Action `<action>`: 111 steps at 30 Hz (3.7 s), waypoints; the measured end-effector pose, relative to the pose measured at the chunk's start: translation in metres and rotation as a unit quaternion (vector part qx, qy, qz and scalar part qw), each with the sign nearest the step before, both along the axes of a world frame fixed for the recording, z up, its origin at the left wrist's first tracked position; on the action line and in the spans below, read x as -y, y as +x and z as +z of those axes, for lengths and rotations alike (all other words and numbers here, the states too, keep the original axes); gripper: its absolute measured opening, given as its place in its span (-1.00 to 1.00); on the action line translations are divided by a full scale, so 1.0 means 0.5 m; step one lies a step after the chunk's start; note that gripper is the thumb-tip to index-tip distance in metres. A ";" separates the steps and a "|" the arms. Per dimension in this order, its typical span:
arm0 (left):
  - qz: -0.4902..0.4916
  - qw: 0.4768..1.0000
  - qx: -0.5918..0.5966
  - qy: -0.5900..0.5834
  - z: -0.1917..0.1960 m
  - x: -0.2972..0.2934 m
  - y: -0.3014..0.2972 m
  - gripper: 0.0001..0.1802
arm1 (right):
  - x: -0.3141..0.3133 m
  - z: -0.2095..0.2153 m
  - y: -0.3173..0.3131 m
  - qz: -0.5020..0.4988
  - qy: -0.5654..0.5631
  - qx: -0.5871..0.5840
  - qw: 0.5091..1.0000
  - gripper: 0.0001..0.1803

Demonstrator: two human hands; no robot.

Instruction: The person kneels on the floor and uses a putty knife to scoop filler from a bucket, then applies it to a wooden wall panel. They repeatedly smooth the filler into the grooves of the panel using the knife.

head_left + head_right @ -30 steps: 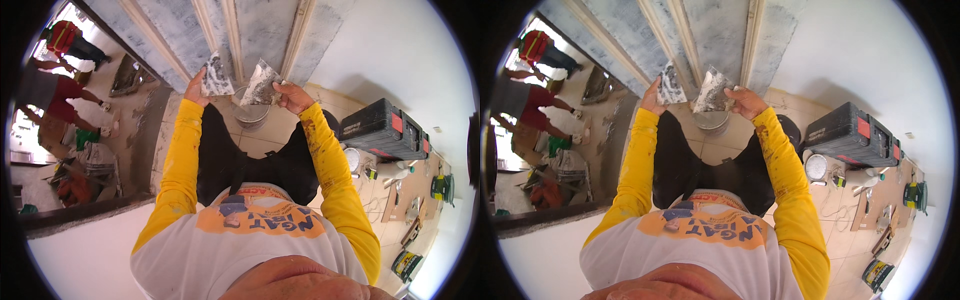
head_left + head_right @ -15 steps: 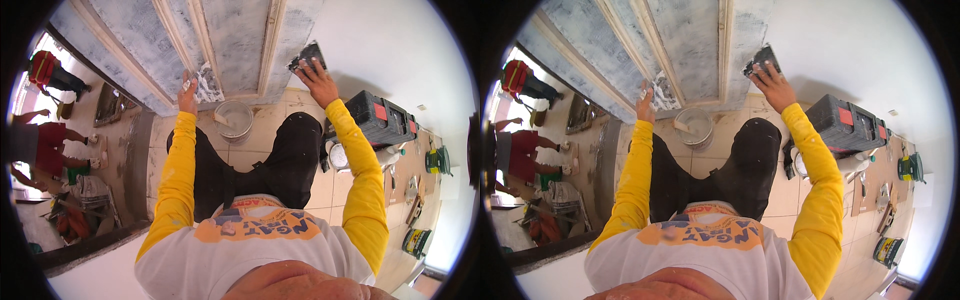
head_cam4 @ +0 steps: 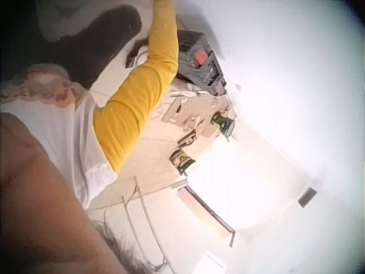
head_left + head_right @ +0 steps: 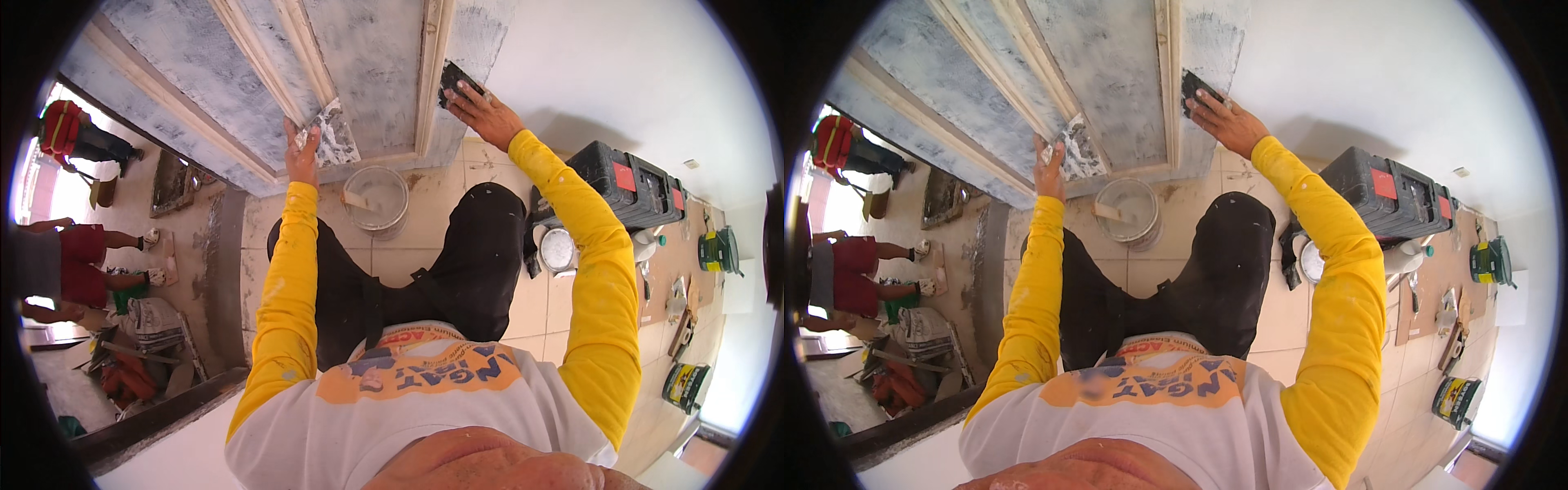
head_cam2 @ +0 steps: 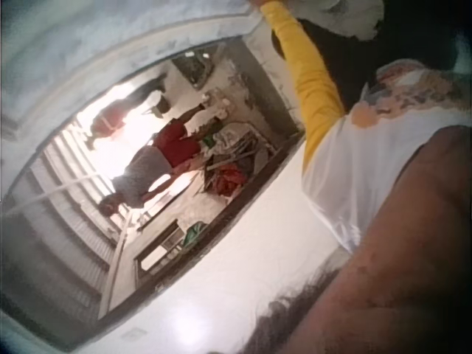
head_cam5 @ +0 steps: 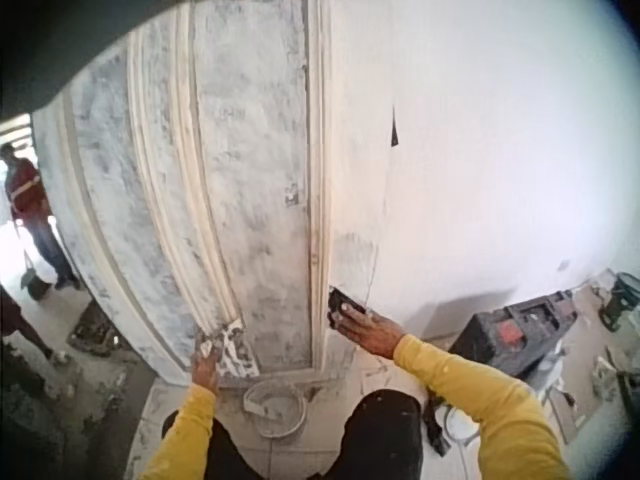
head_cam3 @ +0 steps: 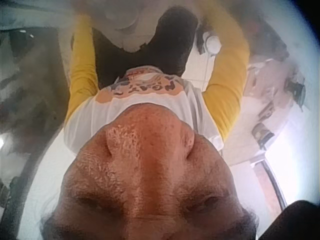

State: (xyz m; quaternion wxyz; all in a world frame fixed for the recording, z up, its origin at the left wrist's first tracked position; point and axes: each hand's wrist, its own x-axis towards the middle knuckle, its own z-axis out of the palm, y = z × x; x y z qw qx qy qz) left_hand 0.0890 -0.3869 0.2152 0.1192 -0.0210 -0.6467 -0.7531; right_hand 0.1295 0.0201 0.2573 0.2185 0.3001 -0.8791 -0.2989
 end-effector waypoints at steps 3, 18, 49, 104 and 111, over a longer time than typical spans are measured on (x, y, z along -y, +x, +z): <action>-0.014 1.000 0.005 0.007 0.000 0.010 -0.011 0.09 | -0.019 -0.002 -0.007 -0.014 -0.004 0.004 1.000 -0.38; -0.030 1.000 -0.004 -0.006 -0.020 0.001 -0.013 0.17 | -0.035 0.077 0.043 -0.027 -0.009 0.011 1.000 -0.27; -0.002 0.995 0.001 -0.101 -0.026 0.022 -0.028 0.18 | -0.073 0.111 -0.008 -0.021 0.046 -0.020 0.999 -0.35; -0.021 0.999 -0.007 -0.045 -0.029 0.023 -0.030 0.15 | -0.086 0.295 0.020 -0.049 0.071 -0.115 0.990 -0.05; -0.023 0.998 0.000 -0.062 -0.021 0.022 -0.026 0.18 | -0.034 0.363 -0.039 0.024 0.060 -0.110 0.992 -0.06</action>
